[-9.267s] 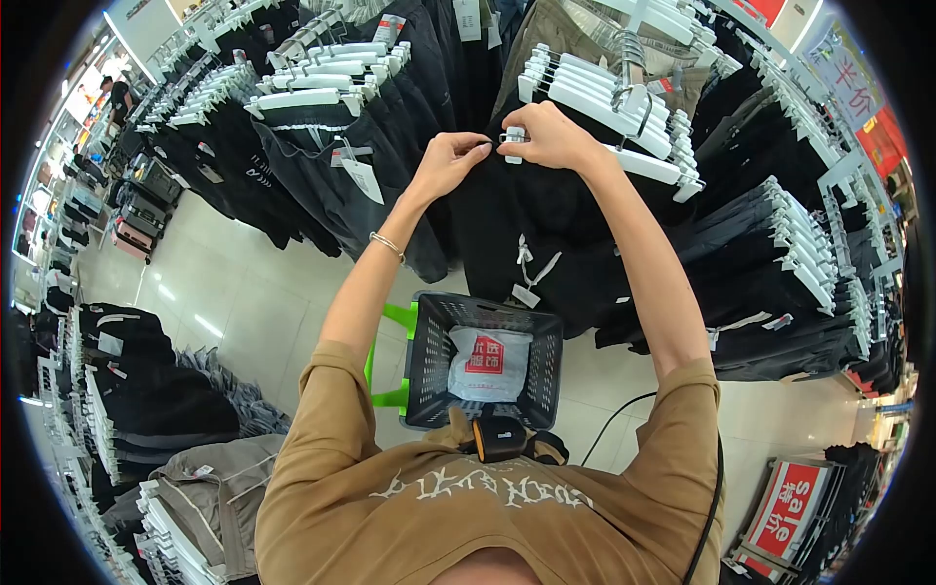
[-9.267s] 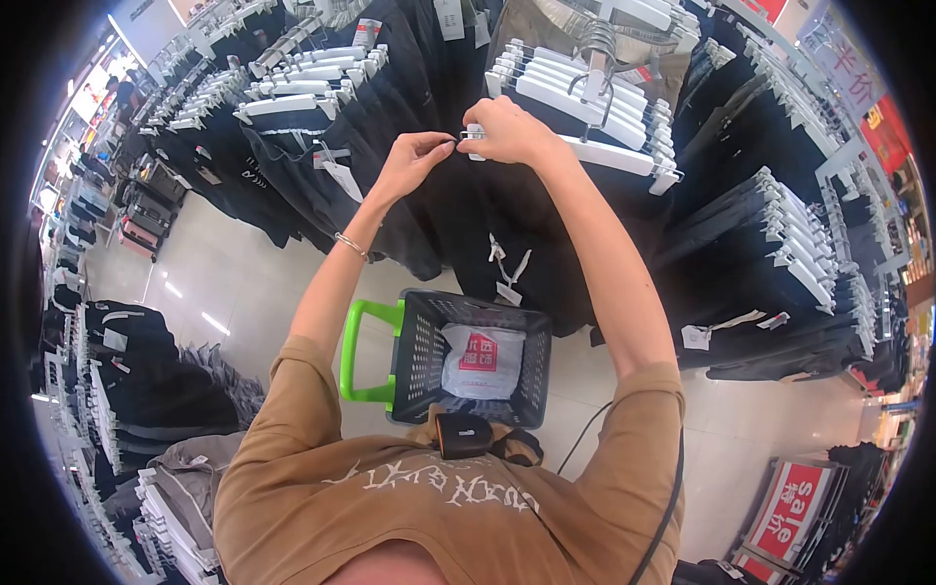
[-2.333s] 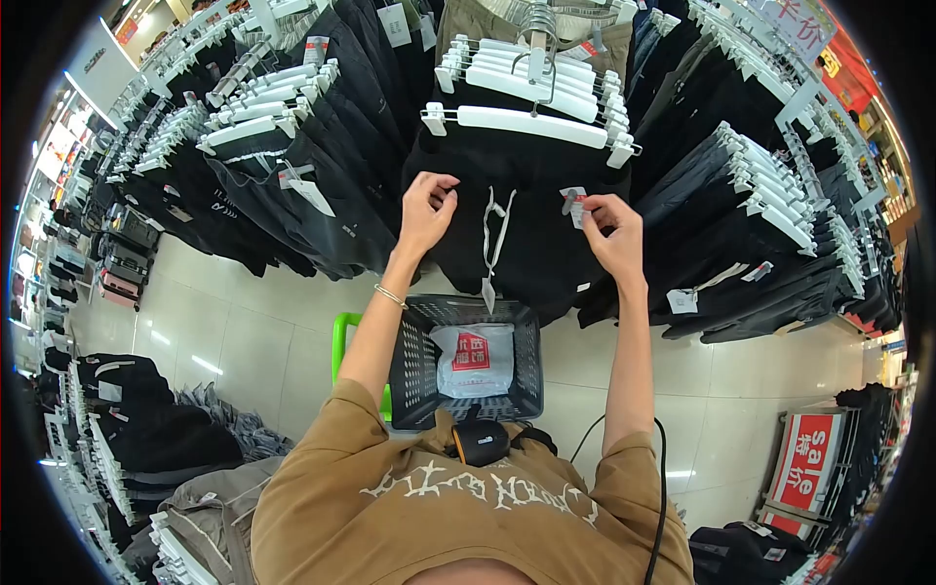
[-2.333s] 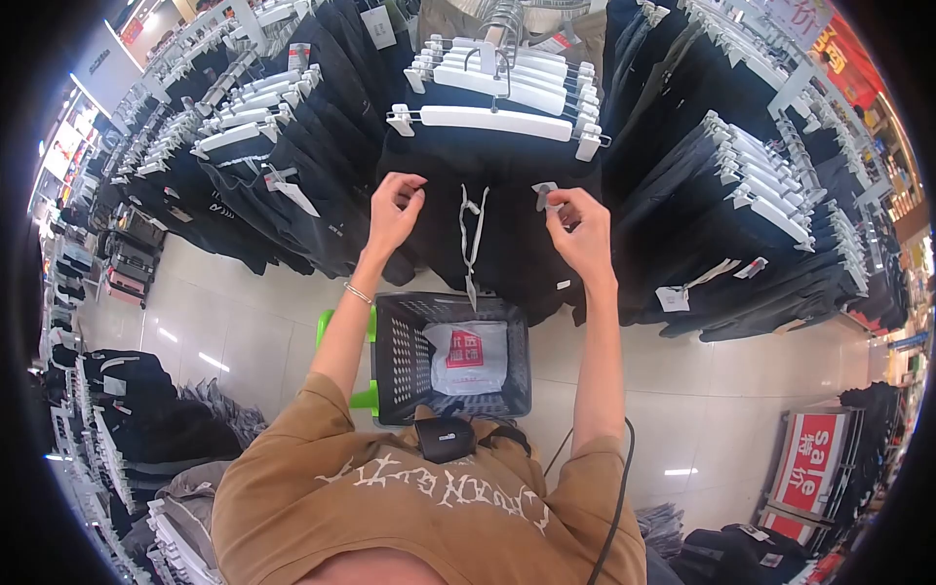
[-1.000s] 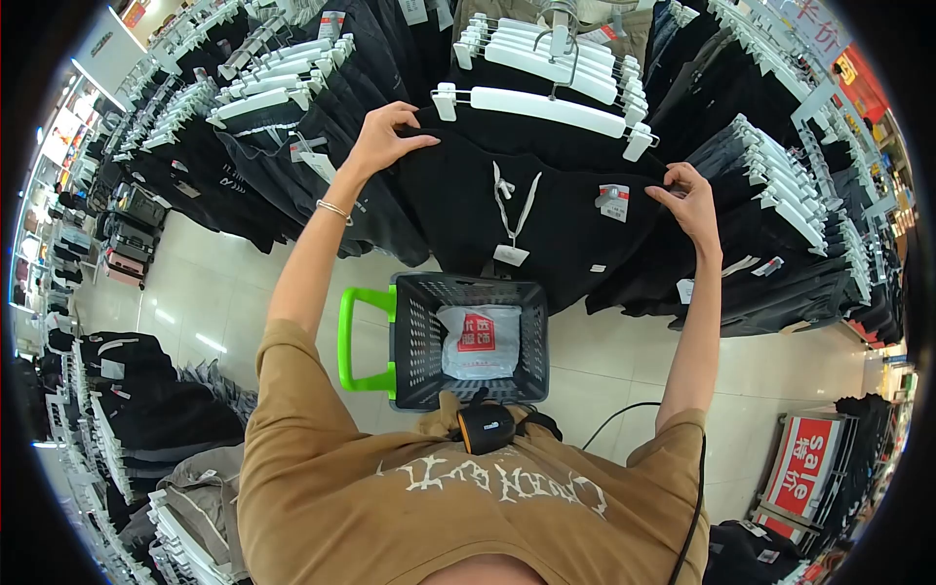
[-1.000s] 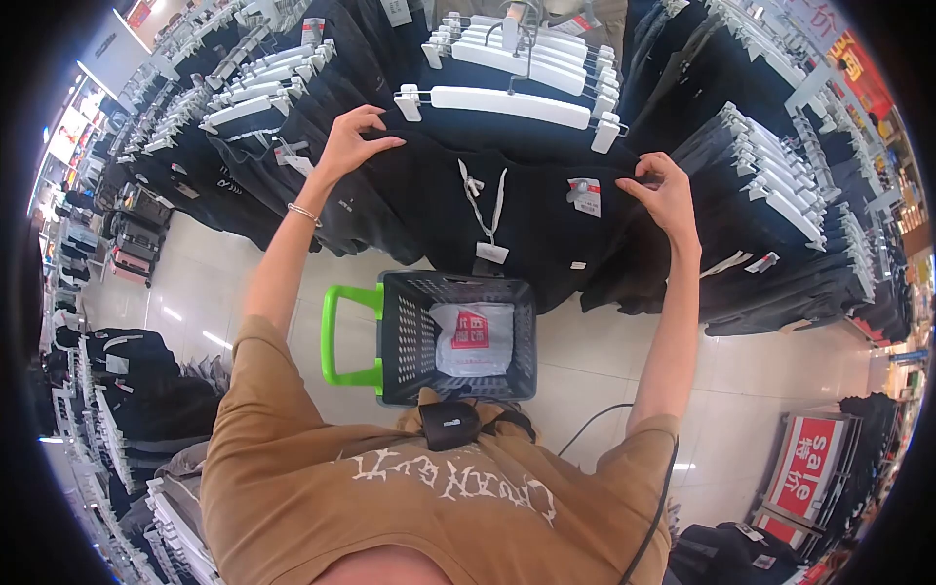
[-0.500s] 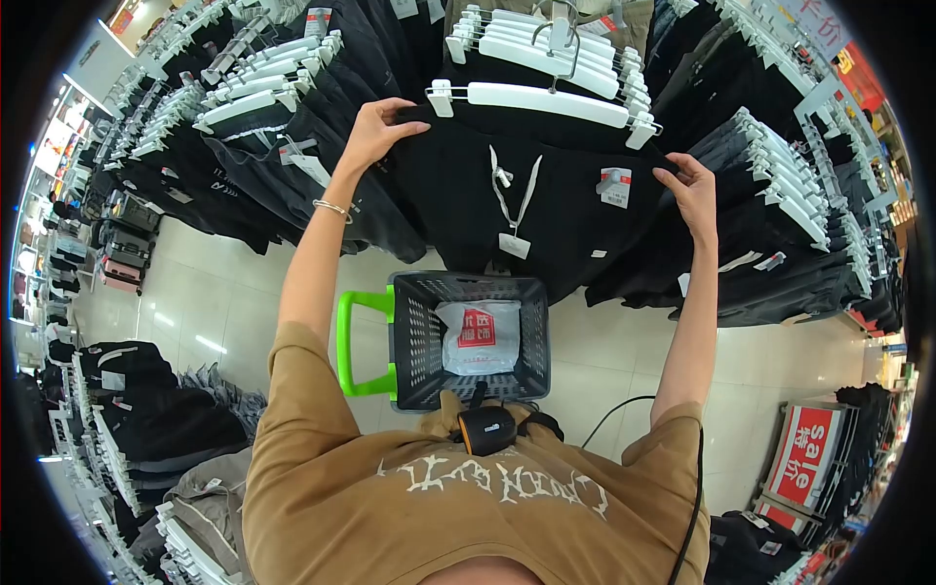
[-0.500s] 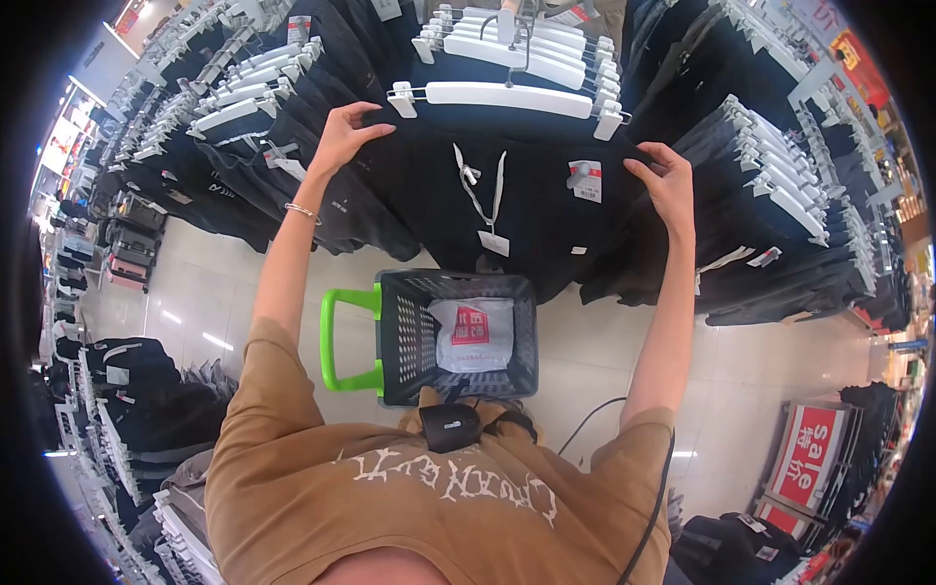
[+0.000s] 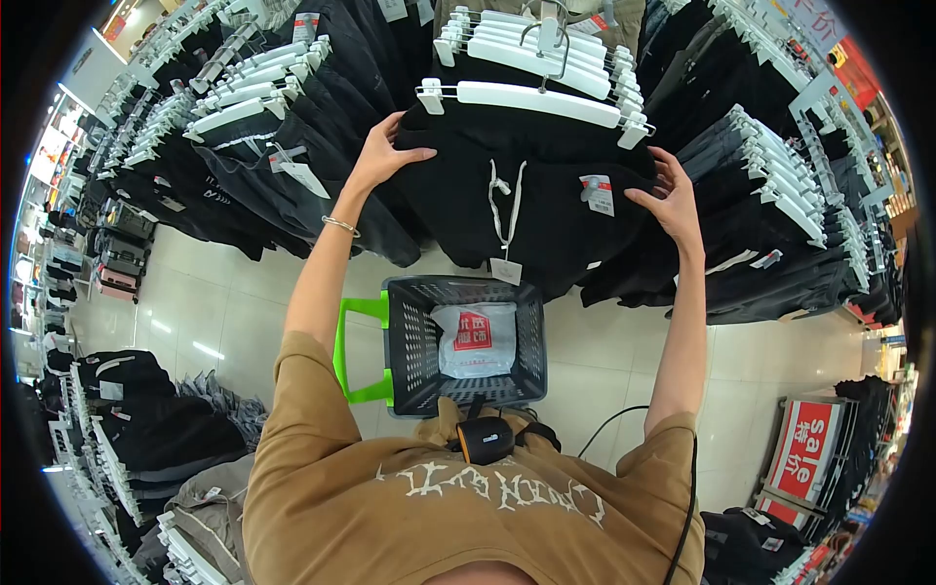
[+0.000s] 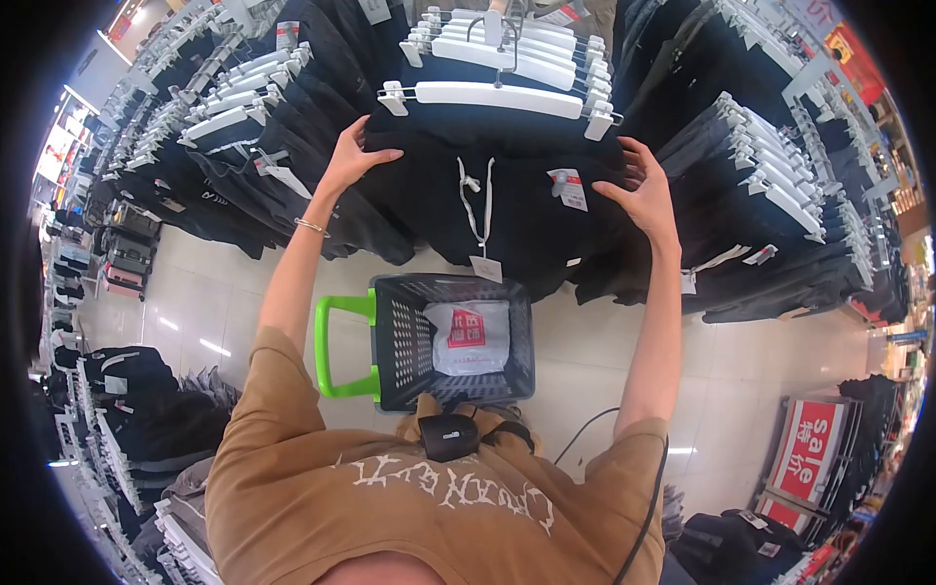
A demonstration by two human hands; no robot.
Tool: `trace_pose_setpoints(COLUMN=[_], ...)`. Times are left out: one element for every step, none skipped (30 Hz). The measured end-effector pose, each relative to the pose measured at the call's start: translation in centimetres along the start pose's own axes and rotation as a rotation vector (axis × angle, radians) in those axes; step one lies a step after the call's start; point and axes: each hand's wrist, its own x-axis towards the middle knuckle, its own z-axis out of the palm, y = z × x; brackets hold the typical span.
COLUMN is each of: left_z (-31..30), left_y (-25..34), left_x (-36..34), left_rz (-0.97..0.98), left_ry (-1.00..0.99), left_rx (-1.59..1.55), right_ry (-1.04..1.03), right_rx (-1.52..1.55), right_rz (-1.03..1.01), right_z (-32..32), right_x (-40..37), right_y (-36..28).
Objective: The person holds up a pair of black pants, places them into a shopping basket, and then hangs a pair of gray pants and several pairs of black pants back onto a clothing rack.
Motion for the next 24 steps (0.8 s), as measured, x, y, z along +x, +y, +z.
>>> trace_pose_setpoints(left_z=[0.3,0.6,0.7,0.7,0.7,0.6,0.5,0.4,0.5,0.6,0.7,0.5,0.3,0.2,0.3,0.4,0.5,0.4,0.3,0.2,-0.1,-0.5,-0.9,-1.1], left_y=[0.0,0.0,0.1,0.2,0.3,-0.1,-0.4,-0.7,-0.2,0.4,1.0,0.3,-0.3,-1.0,-0.6,-0.3,0.1,0.3,0.5,0.7,1.3,2.0,2.7,3.6], left_x=[-0.3,-0.6,-0.9,-1.1,-1.2,-1.2,-1.2,-1.2,-1.3,-1.6,-1.8,-1.7,-1.5,-1.3,-1.4,-1.5,-1.8,-1.9,-2.1,-2.5,-3.5,-5.0,-6.9,-9.3], left_rz=[-0.024,-0.046,-0.046,-0.054,-0.063,-0.062,-0.047,-0.032,-0.031,-0.055,-0.08,-0.079,-0.073,-0.067,-0.064,-0.078,-0.094,-0.091,-0.04,0.01,0.035,0.036,0.038,-0.007], left_ry=[-0.011,-0.02,-0.02,-0.011,-0.001,-0.002,0.019,0.04,0.04,0.079,0.119,0.12,0.116,0.113,0.114,0.138,0.161,0.16,0.185,0.209,0.253,0.29,0.329,0.391], left_rx=[-0.054,-0.107,-0.107,-0.089,-0.071,-0.071,0.002,0.076,0.075,0.089,0.102,0.101,0.123,0.145,0.143,0.143,0.143,0.141,0.147,0.151,0.213,0.277,0.344,0.351], right_ry=[0.002,-0.003,-0.009,-0.013,-0.012,-0.014,-0.016,-0.008,-0.007,-0.011,-0.015,-0.015,-0.018,-0.021,-0.019,-0.021,-0.023,-0.019,0.033,0.085,0.133,0.195,0.255,0.278], right_rx=[-0.001,-0.001,-0.001,0.005,0.005,0.013,0.021,0.031,0.03,0.035,0.04,0.039,0.038,0.038,0.036,0.034,0.034,0.031,0.031,0.03,0.09,0.116,0.143,0.203], right_rz=[0.004,0.003,0.002,0.021,0.021,0.034,0.046,0.036,0.035,0.03,0.024,0.022,0.026,0.03,0.027,0.03,0.034,0.033,0.046,0.06,0.05,0.046,0.039,0.044], right_z=[0.1,0.2,0.5,0.6,0.7,0.8,0.9,1.0,0.9,0.9,0.9,0.8,0.8,0.7,0.7,0.7,0.7,0.8,0.9,0.8,1.1,1.4,1.9,2.6], right_x=[-0.2,-0.3,-0.4,-0.5,-0.6,-0.8,-1.0,-1.0,-1.0,-1.1,-1.1,-1.2,-1.2,-1.3,-1.4,-1.4,-1.6,-1.9,-2.5,-3.3,-4.4,-5.8,-7.5,-9.5], right_y=[0.2,0.5,0.8,1.1,1.3,1.3,1.4,1.8,1.8,1.8,1.8,1.9,1.9,2.0,2.0,2.0,2.0,1.8,1.6,1.4,2.0,2.6,3.4,4.4])
